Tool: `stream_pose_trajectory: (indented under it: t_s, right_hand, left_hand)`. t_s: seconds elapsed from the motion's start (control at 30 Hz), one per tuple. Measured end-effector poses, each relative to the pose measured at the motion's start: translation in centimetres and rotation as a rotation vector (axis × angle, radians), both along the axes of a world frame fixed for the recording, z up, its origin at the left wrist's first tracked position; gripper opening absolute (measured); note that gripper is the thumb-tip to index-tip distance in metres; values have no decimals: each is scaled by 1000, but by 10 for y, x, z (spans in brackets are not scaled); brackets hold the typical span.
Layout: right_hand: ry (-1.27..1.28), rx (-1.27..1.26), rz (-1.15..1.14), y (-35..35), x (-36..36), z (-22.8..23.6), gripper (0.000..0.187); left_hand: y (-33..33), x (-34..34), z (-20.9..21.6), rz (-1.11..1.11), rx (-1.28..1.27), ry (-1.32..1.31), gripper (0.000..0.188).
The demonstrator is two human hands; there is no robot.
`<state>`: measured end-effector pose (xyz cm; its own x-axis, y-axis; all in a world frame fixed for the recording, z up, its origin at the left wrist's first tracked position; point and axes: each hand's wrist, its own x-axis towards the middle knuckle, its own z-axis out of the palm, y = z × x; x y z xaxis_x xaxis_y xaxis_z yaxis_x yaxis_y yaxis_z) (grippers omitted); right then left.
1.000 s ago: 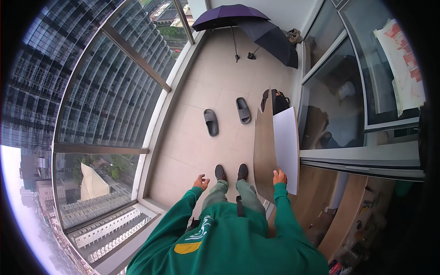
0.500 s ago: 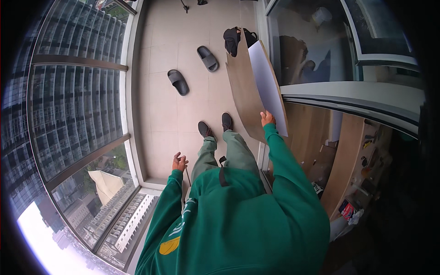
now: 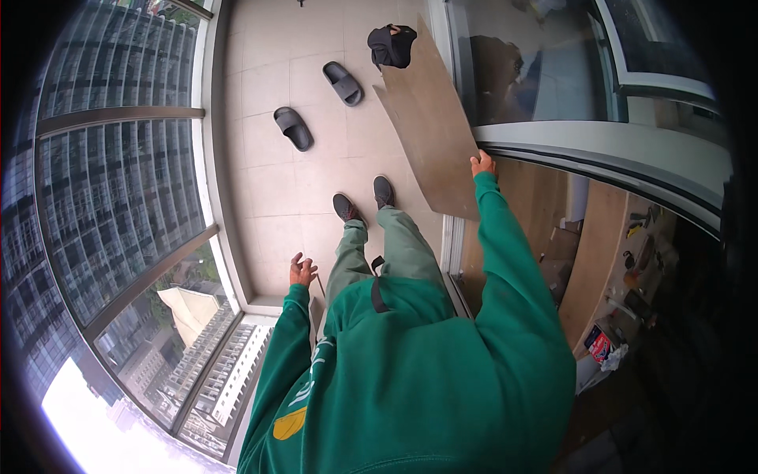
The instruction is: The person applies adhesive from a bottle onto a scraper and uses it to spread the adhesive onto the edge of a wooden cabinet panel.
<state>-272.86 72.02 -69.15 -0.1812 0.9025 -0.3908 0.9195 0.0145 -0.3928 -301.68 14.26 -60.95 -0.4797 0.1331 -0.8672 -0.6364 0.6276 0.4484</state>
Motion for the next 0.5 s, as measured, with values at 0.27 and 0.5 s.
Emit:
stream_pose_trajectory:
  t_s: [0.27, 0.5]
  right_hand:
    - [-96, 5, -106, 17, -1, 27, 55]
    - [-79, -23, -138, 17, 16, 24, 59]
  left_hand:
    - [12, 5, -5, 1, 23, -30, 65]
    - [12, -7, 6, -11, 33, 4, 66]
